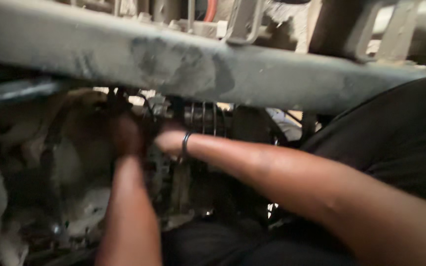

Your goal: The person uses a wrench to tighten bolts on a vehicle engine component located under the chassis. They repeatedly adjust the wrench and apply torque to secure the part in place.

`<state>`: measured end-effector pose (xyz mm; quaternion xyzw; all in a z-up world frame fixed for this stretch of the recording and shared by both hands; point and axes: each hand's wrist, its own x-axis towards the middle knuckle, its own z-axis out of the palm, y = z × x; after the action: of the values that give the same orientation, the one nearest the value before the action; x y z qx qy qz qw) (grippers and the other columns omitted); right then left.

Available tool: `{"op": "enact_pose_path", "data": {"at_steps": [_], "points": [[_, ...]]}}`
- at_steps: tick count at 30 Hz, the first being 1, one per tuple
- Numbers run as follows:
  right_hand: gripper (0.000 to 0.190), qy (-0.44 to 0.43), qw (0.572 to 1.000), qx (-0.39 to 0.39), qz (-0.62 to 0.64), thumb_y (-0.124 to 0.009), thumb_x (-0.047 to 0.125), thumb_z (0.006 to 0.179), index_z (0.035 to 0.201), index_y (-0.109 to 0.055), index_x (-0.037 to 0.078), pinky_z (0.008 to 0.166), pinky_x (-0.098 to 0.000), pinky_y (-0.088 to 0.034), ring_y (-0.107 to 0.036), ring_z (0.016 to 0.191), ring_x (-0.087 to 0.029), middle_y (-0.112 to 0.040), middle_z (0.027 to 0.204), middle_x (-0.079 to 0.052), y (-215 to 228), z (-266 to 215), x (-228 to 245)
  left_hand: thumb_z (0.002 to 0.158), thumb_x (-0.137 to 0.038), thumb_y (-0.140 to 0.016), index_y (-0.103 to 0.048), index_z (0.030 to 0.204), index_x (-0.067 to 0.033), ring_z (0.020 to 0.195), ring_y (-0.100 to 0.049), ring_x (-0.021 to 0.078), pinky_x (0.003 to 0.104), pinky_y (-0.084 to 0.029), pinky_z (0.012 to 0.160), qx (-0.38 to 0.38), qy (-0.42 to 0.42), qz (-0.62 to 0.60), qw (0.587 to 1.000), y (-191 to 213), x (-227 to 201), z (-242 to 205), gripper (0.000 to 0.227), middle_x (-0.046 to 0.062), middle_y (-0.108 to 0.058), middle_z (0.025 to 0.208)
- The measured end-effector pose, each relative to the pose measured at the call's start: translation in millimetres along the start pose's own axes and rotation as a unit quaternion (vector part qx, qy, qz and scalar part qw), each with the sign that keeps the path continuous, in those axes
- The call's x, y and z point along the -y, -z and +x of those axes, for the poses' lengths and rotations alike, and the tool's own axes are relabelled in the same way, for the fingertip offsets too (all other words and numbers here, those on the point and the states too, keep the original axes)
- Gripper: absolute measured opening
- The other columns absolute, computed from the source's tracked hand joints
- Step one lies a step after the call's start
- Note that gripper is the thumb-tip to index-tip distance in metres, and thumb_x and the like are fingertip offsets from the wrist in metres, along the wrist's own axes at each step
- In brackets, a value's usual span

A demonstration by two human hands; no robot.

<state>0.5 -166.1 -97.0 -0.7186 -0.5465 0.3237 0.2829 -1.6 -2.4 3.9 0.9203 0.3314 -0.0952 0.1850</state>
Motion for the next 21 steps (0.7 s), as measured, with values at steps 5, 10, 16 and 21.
{"op": "enact_pose_path", "data": {"at_steps": [5, 10, 16, 21], "points": [[0.016, -0.007, 1.0, -0.009, 0.015, -0.066, 0.016, 0.071, 0.076, -0.075, 0.003, 0.066, -0.0499, -0.055, -0.069, 0.074, -0.041, -0.072, 0.08, -0.022, -3, 9, 9, 0.096, -0.022, -0.059, -0.069, 0.121, 0.0003, 0.108, -0.066, 0.0463, 0.052, -0.054, 0.089, -0.038, -0.061, -0.022, 0.997, 26, -20, -7, 0.035, 0.029, -0.069, 0.118], [0.016, -0.004, 1.0, 0.001, 0.022, -0.066, 0.016, 0.071, 0.075, -0.075, 0.004, 0.066, -0.05, -0.055, -0.069, 0.073, -0.04, -0.072, 0.079, -0.021, 1, 8, 13, 0.094, -0.025, -0.063, -0.067, 0.126, 0.0008, 0.11, -0.065, 0.0464, 0.051, -0.053, 0.091, -0.035, -0.098, -0.025, 0.994, 40, -36, 2, 0.042, 0.03, -0.068, 0.121], [0.015, 0.004, 1.0, 0.018, 0.017, -0.066, 0.016, 0.07, 0.074, -0.075, 0.004, 0.065, -0.05, -0.054, -0.069, 0.072, -0.04, -0.072, 0.079, -0.021, 12, 13, 8, 0.091, -0.029, -0.068, -0.065, 0.133, 0.0015, 0.113, -0.064, 0.0465, 0.051, -0.052, 0.093, -0.038, -0.053, 0.004, 0.998, 38, -7, -22, 0.051, 0.03, -0.067, 0.125], [0.015, 0.012, 1.0, 0.024, 0.012, -0.066, 0.016, 0.07, 0.073, -0.075, 0.004, 0.065, -0.0501, -0.054, -0.069, 0.071, -0.04, -0.072, 0.078, -0.02, 25, 18, -1, 0.089, -0.032, -0.071, -0.063, 0.138, 0.002, 0.115, -0.063, 0.0465, 0.05, -0.052, 0.095, -0.019, -0.037, 0.032, 0.999, 9, 18, -13, 0.06, 0.03, -0.066, 0.128]]}}
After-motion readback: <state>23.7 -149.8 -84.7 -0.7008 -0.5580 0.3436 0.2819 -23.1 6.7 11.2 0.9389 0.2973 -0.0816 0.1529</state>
